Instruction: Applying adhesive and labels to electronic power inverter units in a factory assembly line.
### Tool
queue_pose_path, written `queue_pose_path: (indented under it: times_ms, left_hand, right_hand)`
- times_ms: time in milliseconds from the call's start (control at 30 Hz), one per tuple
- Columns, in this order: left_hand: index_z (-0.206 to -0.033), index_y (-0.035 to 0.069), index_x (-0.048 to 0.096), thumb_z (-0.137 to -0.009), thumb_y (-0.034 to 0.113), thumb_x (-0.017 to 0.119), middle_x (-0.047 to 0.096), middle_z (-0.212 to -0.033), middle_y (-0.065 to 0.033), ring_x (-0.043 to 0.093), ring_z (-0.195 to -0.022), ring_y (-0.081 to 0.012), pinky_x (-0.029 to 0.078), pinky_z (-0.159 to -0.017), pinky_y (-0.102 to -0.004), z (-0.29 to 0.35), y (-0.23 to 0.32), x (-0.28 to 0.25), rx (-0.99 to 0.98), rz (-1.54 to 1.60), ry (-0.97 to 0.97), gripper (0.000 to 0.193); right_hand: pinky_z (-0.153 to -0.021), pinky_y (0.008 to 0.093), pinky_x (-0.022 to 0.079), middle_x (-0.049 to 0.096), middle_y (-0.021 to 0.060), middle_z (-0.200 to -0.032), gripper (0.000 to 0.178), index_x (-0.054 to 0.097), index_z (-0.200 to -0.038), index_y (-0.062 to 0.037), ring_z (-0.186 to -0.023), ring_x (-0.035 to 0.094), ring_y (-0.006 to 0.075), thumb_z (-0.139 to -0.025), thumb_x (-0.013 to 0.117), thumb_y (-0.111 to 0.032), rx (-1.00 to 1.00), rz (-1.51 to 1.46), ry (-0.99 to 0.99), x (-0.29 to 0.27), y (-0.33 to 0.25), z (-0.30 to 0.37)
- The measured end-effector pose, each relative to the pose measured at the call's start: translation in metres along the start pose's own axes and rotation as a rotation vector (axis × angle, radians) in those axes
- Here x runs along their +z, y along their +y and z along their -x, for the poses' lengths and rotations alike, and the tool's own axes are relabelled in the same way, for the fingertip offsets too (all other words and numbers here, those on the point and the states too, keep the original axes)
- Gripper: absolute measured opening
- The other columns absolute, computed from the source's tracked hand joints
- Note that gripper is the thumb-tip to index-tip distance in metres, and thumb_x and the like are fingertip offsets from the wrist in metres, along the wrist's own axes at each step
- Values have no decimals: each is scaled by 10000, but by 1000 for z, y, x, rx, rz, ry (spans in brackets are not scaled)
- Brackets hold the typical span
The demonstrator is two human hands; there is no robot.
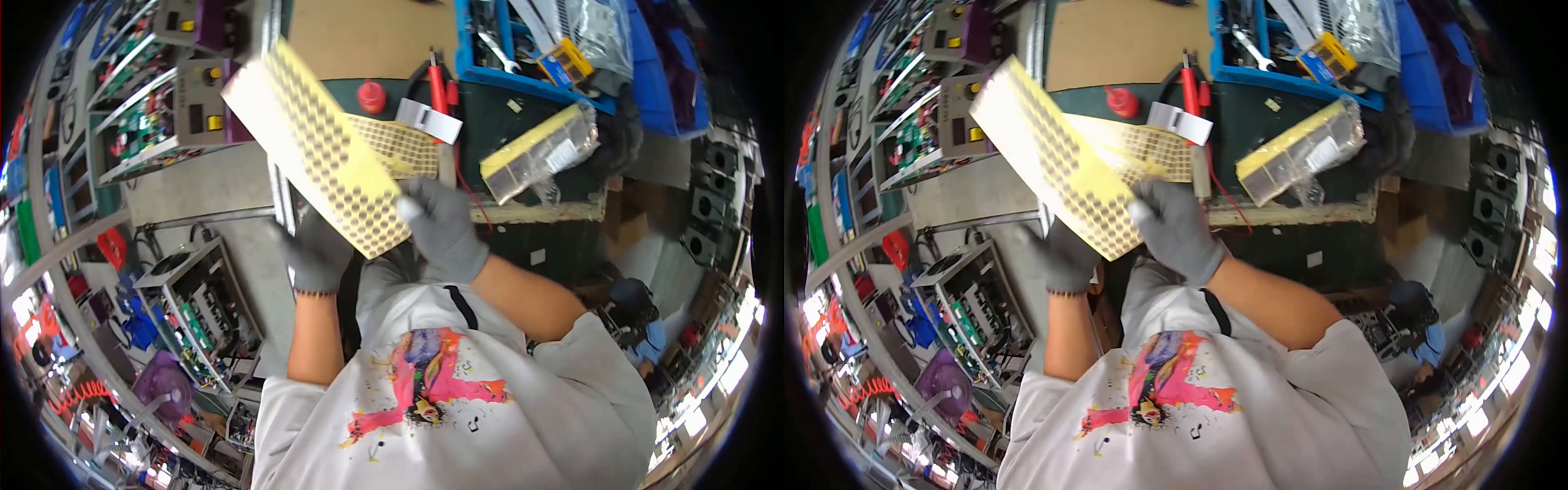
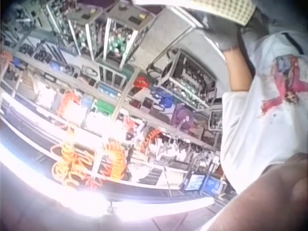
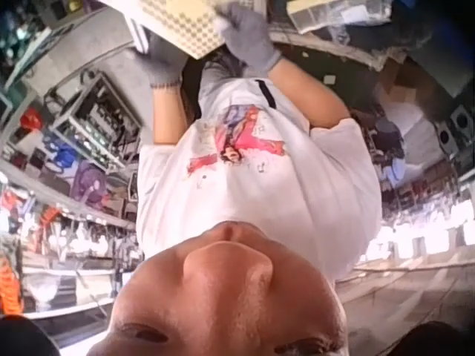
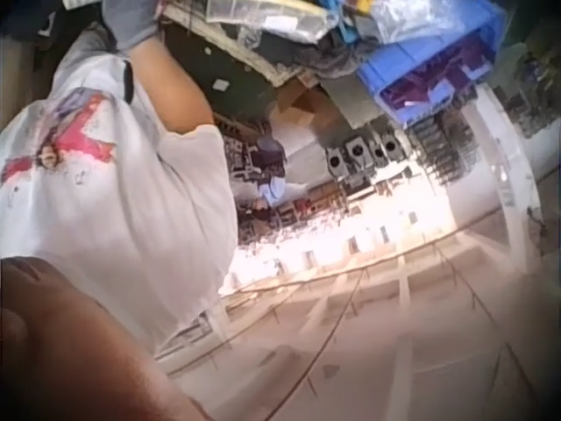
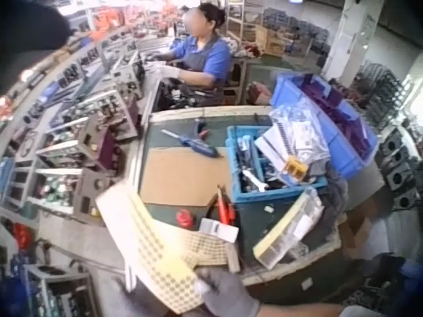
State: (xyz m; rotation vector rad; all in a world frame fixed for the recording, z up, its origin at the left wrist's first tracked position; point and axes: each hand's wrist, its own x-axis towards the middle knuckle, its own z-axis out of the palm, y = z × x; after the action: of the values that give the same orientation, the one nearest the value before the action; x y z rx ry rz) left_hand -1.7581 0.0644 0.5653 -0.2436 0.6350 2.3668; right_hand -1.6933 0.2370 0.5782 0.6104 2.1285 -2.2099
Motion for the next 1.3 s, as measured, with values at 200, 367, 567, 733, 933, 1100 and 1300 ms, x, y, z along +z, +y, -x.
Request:
queue_pose_path:
  times_ms: [200,367,567,733,933,1100,1300]
  left_hand:
    - [-1208,-49,541,-891,166,639,607,-1179,-127,602,-1037,-214,482,-902,-337,46,-32,-25,71,-1167,243,396]
    - [-1169,-56,555,-911,41,576,639,-1076,-94,590,-985,-133,468,-872,-272,70,-20,11,284,-910,459,277]
    - [-1423,-2,267,-897,-10,545,557,-1212,-196,571,-1027,-166,472,-869,-292,98,4,58,596,-809,706,595]
    - [-1254,-56,466,-899,-6,537,563,-1215,-185,547,-1079,-158,452,-911,-286,142,24,66,766,-820,790,366]
    - [-1281,-92,443,-836,17,632,544,-1213,-171,546,-1112,-191,440,-969,-321,196,34,70,922,-833,908,495]
    - [-1278,-99,440,-825,-11,637,547,-1202,-173,578,-1079,-200,474,-930,-318,242,28,72,1021,-765,960,502]
    - [-1228,-92,507,-834,11,641,628,-1095,-170,622,-1004,-192,494,-890,-309,301,15,57,1084,-902,1043,429]
  right_hand:
    - [-741,305,515,666,134,-878,200,606,-1029,15,-774,663,215,-880,573,-113,19,371,-193,-16,28,31]
    - [-791,426,491,649,180,-1006,297,659,-945,-52,-955,632,324,-894,574,-331,79,1109,325,-149,35,-61]
    - [-995,476,409,581,131,-1284,549,645,-1188,-111,-1220,511,333,-821,530,-502,703,1608,61,-147,23,-112]
    - [-973,456,432,595,174,-1261,511,642,-1169,-73,-1169,564,353,-768,577,-381,687,1483,215,-144,49,-123]
    - [-706,396,521,634,120,-906,196,600,-980,-45,-711,632,274,-868,514,-181,-194,653,277,-143,39,-105]
    - [-554,258,463,520,42,-814,264,485,-1129,-42,-558,480,89,-882,523,-127,-84,-106,-343,75,-91,28]
    - [-635,226,453,650,93,-941,424,511,-1226,-22,-688,550,87,-818,626,-30,-178,-195,-1057,200,-103,114]
